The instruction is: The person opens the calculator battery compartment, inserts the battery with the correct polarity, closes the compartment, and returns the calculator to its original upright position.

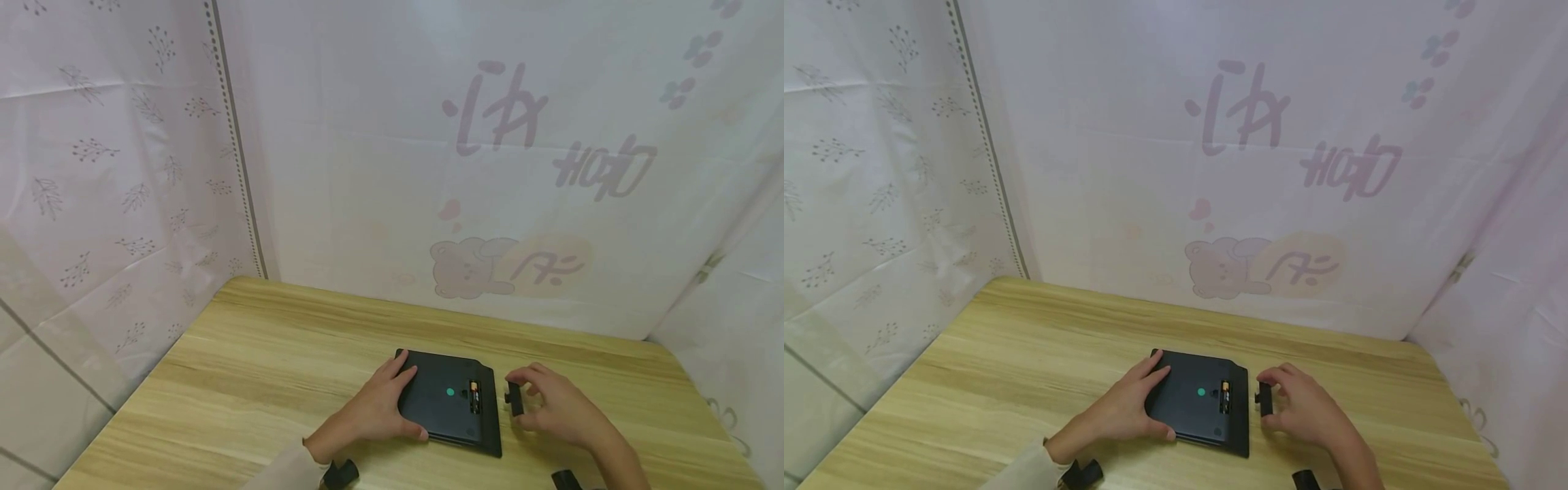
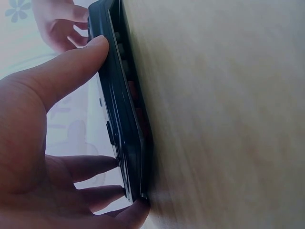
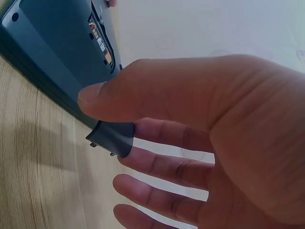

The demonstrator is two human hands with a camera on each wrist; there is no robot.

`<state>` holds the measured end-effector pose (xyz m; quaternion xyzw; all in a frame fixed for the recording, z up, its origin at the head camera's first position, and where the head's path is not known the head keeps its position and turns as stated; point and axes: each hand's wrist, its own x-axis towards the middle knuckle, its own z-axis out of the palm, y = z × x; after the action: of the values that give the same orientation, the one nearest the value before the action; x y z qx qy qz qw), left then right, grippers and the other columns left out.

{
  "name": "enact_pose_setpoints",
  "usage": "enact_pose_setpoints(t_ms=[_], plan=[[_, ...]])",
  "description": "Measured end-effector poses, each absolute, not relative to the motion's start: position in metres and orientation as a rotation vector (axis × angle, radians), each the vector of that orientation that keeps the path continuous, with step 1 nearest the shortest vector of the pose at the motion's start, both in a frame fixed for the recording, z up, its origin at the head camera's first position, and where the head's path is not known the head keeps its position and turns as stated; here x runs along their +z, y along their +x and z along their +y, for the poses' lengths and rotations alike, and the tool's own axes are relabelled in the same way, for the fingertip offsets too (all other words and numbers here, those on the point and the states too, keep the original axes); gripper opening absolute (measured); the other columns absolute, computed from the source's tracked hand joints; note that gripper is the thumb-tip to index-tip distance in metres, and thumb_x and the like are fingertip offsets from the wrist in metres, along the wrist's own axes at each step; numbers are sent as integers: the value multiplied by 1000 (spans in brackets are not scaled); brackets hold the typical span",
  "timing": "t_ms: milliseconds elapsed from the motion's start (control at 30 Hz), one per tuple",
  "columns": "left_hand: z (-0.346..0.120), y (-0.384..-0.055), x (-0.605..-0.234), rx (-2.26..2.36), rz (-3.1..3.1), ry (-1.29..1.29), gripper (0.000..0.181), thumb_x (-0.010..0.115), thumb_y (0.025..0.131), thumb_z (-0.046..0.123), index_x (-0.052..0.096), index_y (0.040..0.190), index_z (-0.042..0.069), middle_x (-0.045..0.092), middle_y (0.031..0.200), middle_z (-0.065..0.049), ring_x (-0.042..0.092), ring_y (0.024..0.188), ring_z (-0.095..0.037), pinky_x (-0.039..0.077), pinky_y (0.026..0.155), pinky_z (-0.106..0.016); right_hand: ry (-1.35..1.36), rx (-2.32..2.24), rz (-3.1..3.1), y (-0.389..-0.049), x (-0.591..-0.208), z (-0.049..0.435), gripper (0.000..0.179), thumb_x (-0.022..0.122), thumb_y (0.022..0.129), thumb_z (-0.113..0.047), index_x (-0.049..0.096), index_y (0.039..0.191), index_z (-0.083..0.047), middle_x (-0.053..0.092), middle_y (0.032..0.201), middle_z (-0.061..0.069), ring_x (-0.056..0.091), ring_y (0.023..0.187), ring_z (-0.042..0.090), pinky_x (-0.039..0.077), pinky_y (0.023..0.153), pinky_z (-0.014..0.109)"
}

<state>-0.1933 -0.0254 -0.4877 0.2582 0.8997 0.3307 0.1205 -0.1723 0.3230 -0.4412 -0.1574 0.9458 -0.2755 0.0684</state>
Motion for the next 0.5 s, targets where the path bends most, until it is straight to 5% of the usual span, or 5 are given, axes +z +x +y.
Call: enact_pose_setpoints(t_ms=[500], plan=[[-25, -192, -487, 972, 2623, 739, 111, 99, 81, 51, 46, 168, 7, 20, 183, -10, 21, 167, -37, 36, 125, -57, -540, -837, 2867, -168, -438, 311, 65, 98, 75, -18, 71, 133, -3, 70, 127, 5, 68, 102, 27, 58, 82, 47]])
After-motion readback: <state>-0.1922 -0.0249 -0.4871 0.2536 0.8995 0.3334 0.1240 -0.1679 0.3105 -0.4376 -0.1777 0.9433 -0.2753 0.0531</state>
